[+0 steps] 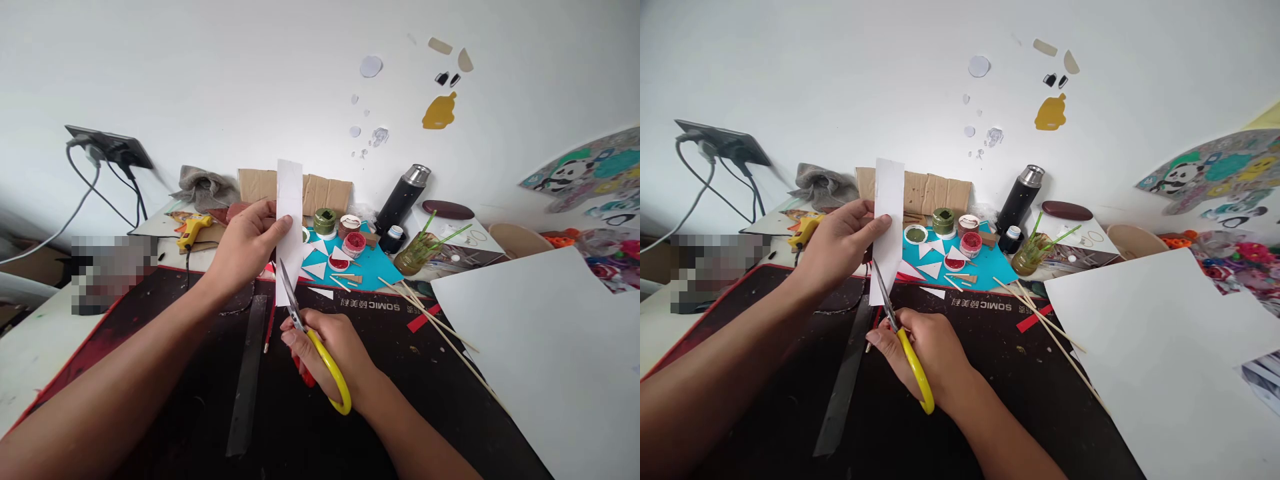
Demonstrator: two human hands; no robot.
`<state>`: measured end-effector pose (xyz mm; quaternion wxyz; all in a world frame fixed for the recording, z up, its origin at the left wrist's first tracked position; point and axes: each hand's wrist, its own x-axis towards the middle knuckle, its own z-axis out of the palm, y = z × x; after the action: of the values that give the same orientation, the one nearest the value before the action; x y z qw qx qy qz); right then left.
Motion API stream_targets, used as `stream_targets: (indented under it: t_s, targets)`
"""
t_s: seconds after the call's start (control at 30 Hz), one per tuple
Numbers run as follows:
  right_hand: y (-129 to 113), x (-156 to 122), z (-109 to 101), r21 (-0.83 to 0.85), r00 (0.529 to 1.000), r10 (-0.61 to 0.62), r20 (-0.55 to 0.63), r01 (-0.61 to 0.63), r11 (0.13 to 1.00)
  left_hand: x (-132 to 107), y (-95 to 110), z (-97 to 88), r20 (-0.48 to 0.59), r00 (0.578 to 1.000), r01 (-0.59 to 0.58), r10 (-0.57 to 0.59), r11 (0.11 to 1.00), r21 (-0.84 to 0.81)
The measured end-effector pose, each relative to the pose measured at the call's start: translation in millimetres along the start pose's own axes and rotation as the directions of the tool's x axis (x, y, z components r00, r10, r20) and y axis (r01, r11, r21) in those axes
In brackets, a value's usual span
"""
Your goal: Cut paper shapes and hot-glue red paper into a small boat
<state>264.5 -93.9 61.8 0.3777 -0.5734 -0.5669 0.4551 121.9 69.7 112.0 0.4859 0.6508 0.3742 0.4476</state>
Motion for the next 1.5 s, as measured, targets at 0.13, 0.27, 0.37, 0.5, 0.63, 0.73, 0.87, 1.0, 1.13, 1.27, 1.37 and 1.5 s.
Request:
stream_targets:
  t_s: [0.13,0.27,0.37,0.5,0.63,0.73,0.87,1.0,1.13,1.27,1.37,1.5]
  targets:
    - [-0.9,-0.4,-0.2,-0.022,1.0,-0.009,0.001,0.009,1.0,-0.8,-4.2,0.9,0.012,1.0,-0.013,0.013,0.999,0.034]
    - [-1.4,0.2,-0.5,-0.017,1.0,-0.018,-0.002,0.018,1.0,-1.1,-6.9,1.4,0.02,1.0,-0.019,0.017,0.998,0.066]
    - [-2.3,0.9,-0.8,-0.014,1.0,-0.007,0.004,0.007,1.0,-1.2,-5.4,1.7,0.024,0.999,-0.023,0.022,0.998,0.057]
    - [-4.1,0.3,-0.8,-0.036,1.0,-0.003,-0.007,0.002,0.999,-1.0,-3.4,1.2,0.029,0.999,-0.018,0.016,0.998,0.065]
    - [-4.9,-0.7,-0.4,-0.054,1.0,-0.008,-0.005,0.008,0.999,-1.1,-3.2,0.5,0.043,0.999,-0.023,0.02,0.996,0.083]
    - [-4.8,0.0,-0.6,-0.085,1.0,-0.021,-0.018,0.02,0.996,-1.7,-2.1,0.2,0.051,0.999,-0.001,-0.004,0.996,0.091]
    - [-4.6,1.8,-1.2,-0.136,0.999,-0.044,-0.032,0.039,0.99,-2.4,0.5,0.2,0.052,0.998,0.031,-0.038,0.992,0.12]
    - [-5.0,1.9,-1.3,-0.122,0.999,-0.037,-0.028,0.033,0.992,-2.0,0.5,0.5,0.035,0.997,0.061,-0.067,0.989,0.134]
    - [-5.4,1.2,-0.7,-0.109,0.999,-0.038,-0.032,0.034,0.993,-0.8,-0.4,0.8,0.041,0.997,0.06,-0.065,0.993,0.106]
    - [-4.3,1.8,-0.7,-0.117,0.998,-0.046,-0.047,0.04,0.992,-0.5,2.8,1.4,0.022,0.997,0.071,-0.075,0.988,0.137]
    - [-2.8,2.3,-0.9,-0.127,0.997,-0.054,-0.05,0.048,0.991,-0.9,5.1,2.0,0.022,0.997,0.073,-0.076,0.989,0.129]
    - [-1.2,2.5,-0.9,-0.141,0.996,-0.067,-0.057,0.058,0.988,-0.8,5.5,2.3,0.024,0.996,0.077,-0.08,0.991,0.112]
